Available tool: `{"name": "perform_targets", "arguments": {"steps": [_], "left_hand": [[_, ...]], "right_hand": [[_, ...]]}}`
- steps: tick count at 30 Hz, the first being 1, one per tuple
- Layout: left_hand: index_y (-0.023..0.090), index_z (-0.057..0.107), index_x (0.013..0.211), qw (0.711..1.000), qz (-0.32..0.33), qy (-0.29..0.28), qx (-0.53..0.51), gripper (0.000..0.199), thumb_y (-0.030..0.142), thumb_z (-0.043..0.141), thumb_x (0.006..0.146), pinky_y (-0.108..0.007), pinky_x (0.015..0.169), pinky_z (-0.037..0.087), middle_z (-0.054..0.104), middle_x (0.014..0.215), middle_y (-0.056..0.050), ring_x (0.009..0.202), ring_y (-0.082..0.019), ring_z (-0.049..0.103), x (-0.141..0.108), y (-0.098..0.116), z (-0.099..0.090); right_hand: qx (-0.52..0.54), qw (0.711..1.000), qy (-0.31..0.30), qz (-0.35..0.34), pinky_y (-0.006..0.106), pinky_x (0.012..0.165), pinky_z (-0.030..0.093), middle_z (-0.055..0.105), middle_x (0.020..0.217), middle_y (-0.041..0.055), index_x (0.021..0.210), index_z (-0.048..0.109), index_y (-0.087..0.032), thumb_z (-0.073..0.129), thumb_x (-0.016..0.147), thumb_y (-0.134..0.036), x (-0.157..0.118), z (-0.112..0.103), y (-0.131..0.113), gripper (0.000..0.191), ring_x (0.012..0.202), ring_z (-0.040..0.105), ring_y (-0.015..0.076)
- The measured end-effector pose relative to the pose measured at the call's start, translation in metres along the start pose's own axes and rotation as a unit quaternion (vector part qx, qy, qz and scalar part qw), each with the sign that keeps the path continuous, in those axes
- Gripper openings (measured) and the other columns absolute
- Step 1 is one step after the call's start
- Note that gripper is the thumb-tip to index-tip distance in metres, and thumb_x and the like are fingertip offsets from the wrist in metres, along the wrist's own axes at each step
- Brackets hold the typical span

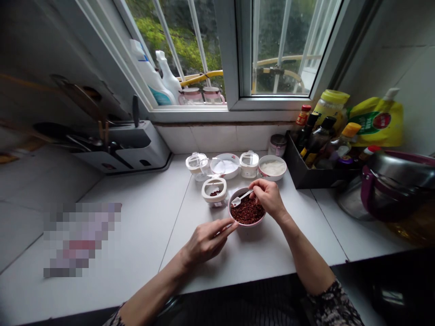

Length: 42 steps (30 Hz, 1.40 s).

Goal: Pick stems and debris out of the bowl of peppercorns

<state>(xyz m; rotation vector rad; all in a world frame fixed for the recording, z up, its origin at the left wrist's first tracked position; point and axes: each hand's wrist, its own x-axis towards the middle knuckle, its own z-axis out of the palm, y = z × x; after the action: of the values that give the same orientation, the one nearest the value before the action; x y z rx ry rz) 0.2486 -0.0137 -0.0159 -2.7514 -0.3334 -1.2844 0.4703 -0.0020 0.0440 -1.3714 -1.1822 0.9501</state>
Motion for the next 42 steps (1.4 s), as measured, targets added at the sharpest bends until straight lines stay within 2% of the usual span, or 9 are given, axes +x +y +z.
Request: {"name": "perform_targets", "arguments": {"steps": [6,24,32,36,39,41,42], "left_hand": [[0.01,0.057,0.123,1.0,0.0,-0.003,0.003,0.033,0.005,0.042,0.094,-0.026,0.063,0.059,0.069,0.102,-0.014,0.076,-0.015,0.068,0.001,0.0,-0.001],[0.009,0.058,0.121,1.0,-0.002,0.0,-0.002,0.032,0.005,0.043,0.094,-0.026,0.06,0.058,0.069,0.102,-0.014,0.074,-0.015,0.067,0.001,0.001,-0.001],[0.01,0.055,0.128,1.0,-0.001,-0.006,0.0,0.037,0.005,0.043,0.094,-0.026,0.063,0.059,0.069,0.103,-0.014,0.076,-0.016,0.068,0.0,0.0,-0.001],[0.009,0.057,0.125,1.0,0.0,-0.003,0.002,0.034,0.005,0.043,0.094,-0.026,0.063,0.059,0.069,0.103,-0.014,0.076,-0.016,0.068,0.001,0.001,-0.001],[0.008,0.059,0.12,1.0,0.0,0.001,0.006,0.031,0.004,0.044,0.093,-0.026,0.062,0.058,0.069,0.103,-0.014,0.076,-0.016,0.068,0.002,0.001,-0.001],[0.008,0.06,0.118,1.0,0.001,0.006,0.008,0.029,0.004,0.044,0.094,-0.025,0.06,0.058,0.07,0.102,-0.014,0.074,-0.016,0.067,0.003,0.001,-0.001],[0.008,0.061,0.117,1.0,0.002,0.009,0.009,0.029,0.004,0.043,0.094,-0.025,0.06,0.058,0.07,0.101,-0.014,0.072,-0.015,0.067,0.004,0.001,-0.001]], "right_hand": [[0.038,0.999,0.012,0.034,0.019,0.038,0.035,0.062,0.049,-0.0013,0.065,0.064,-0.016,0.057,0.062,-0.029,0.002,-0.002,-0.005,0.015,0.036,0.044,0.0069],[0.053,0.998,0.02,0.036,0.019,0.04,0.035,0.063,0.049,-0.0014,0.065,0.066,-0.016,0.059,0.061,-0.025,0.003,-0.008,-0.009,0.012,0.037,0.046,0.007],[0.068,0.997,0.022,0.018,0.02,0.043,0.038,0.07,0.06,0.002,0.078,0.068,-0.015,0.065,0.068,-0.032,0.006,0.001,-0.009,0.02,0.04,0.048,0.0071],[0.054,0.998,0.015,-0.039,0.024,0.05,0.046,0.071,0.066,0.0035,0.087,0.067,-0.015,0.062,0.077,-0.037,0.002,0.016,-0.005,0.024,0.047,0.056,0.0107],[-0.016,0.992,0.01,-0.121,0.028,0.061,0.052,0.073,0.076,0.0056,0.097,0.066,-0.017,0.053,0.088,-0.034,-0.006,0.028,-0.003,0.023,0.059,0.064,0.0146],[-0.112,0.971,-0.008,-0.21,0.032,0.07,0.052,0.075,0.085,0.0078,0.1,0.067,-0.018,0.049,0.091,-0.027,-0.011,0.032,-0.001,0.022,0.069,0.067,0.0176],[-0.161,0.951,-0.023,-0.262,0.034,0.074,0.052,0.075,0.089,0.0089,0.1,0.068,-0.019,0.047,0.091,-0.023,-0.013,0.032,-0.001,0.023,0.075,0.068,0.0193]]}}
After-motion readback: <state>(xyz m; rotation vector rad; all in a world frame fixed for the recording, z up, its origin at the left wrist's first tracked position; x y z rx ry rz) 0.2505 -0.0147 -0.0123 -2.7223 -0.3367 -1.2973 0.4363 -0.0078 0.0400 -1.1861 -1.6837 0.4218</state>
